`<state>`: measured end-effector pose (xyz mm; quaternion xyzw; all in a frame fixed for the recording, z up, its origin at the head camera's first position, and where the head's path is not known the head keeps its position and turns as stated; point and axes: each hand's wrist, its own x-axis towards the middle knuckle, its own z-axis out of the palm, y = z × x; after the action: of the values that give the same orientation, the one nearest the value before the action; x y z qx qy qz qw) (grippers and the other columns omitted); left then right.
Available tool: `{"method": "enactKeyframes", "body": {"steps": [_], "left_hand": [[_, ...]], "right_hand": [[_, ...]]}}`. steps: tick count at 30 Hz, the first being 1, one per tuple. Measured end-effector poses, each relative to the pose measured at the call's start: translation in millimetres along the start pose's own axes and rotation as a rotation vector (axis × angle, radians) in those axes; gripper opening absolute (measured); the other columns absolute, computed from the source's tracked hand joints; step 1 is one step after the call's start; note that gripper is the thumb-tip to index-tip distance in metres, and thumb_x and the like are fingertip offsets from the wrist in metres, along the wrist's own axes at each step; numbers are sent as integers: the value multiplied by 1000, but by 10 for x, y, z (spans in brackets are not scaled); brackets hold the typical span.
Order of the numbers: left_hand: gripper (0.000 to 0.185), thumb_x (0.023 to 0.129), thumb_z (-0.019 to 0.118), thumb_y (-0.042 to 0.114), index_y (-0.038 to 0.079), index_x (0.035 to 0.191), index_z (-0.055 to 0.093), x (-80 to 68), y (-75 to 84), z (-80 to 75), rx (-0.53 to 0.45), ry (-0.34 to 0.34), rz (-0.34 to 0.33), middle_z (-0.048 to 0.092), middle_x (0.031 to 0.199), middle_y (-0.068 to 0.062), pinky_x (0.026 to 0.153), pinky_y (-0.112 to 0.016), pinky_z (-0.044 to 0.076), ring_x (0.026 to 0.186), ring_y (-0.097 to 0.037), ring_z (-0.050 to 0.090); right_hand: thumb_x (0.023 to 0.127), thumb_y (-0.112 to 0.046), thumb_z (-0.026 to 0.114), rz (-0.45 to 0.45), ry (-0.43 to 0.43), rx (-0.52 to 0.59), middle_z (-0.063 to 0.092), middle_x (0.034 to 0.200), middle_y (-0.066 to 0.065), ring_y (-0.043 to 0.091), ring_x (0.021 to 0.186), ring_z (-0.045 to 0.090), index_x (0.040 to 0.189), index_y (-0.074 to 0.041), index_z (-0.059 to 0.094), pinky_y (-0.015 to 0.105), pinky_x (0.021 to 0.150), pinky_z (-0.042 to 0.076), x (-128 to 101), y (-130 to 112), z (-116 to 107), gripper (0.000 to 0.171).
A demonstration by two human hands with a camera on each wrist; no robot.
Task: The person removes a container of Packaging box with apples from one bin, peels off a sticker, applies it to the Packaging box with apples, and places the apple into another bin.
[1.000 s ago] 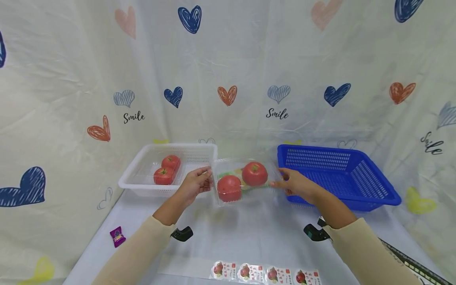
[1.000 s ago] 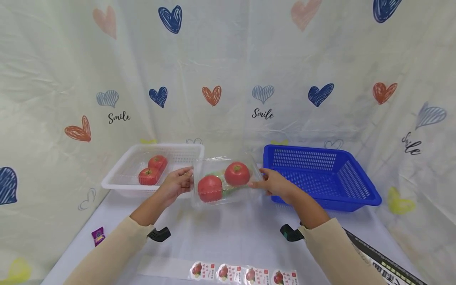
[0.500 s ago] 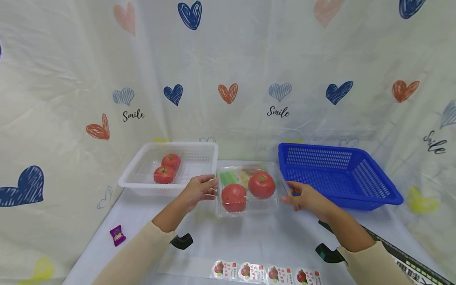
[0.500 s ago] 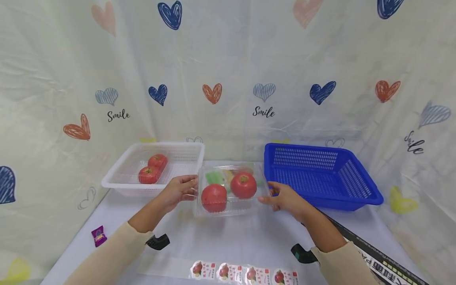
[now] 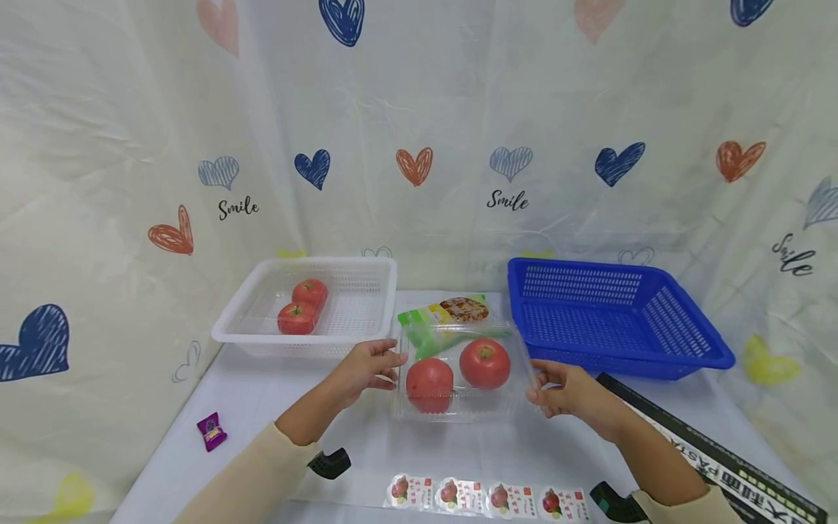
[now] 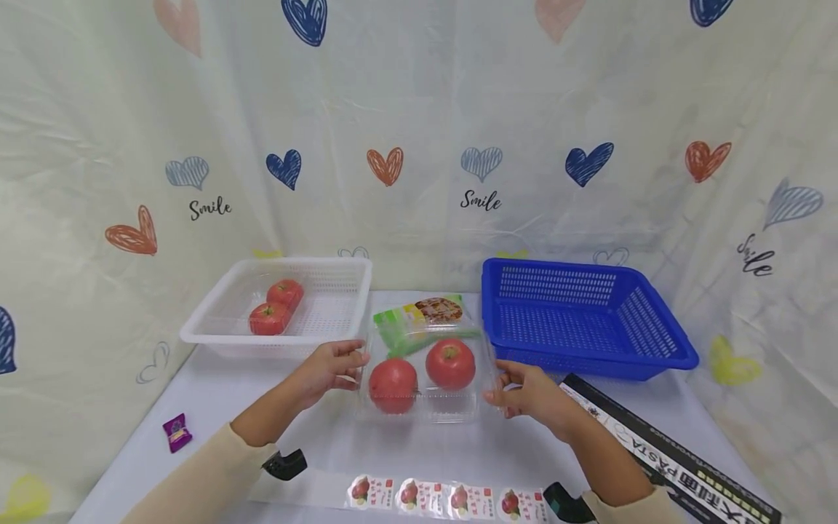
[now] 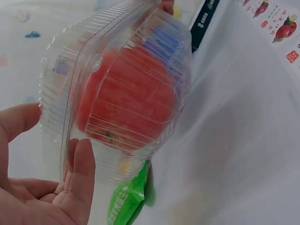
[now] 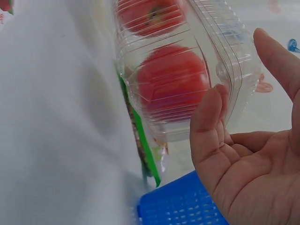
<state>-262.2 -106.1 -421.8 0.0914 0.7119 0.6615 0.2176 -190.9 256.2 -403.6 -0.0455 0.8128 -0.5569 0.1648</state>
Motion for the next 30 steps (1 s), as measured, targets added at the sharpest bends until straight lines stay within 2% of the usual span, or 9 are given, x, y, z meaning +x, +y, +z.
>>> {"method": "enactKeyframes", "body": {"steps": [5,16,23,30], "left_hand": [[75,77,67,35,0,134,34,-34,-61,3,21,-18,2,57,100,-17,70,-38,51,80,-24,58],[73,78,67,34,0,134,33,-115,-180,-15,59,-1,-11,57,92,-13,69,-36,51,77,-22,58],[73,77,68,35,1,133,35,-99,-229,-20,39,8,-10,57,91,-14,69,-35,51,75,-20,57],[71,79,66,33,0,134,34,-84,-280,-32,64,9,-27,58,91,-14,65,-33,51,75,-21,57]], "right_hand": [[75,-24,71,-24,-9,26,45,97,16,25,76,54,136,3,26,36,67,50,-61,87,60,81],[78,-17,68,-42,-38,72,48,96,16,24,76,56,136,6,23,38,68,50,-93,276,215,77],[79,-14,67,-42,-39,94,47,92,14,24,75,55,136,6,23,38,67,50,-63,342,240,75],[78,-16,68,-14,-31,95,48,92,13,24,76,55,136,5,24,37,67,50,-33,368,268,75]]}}
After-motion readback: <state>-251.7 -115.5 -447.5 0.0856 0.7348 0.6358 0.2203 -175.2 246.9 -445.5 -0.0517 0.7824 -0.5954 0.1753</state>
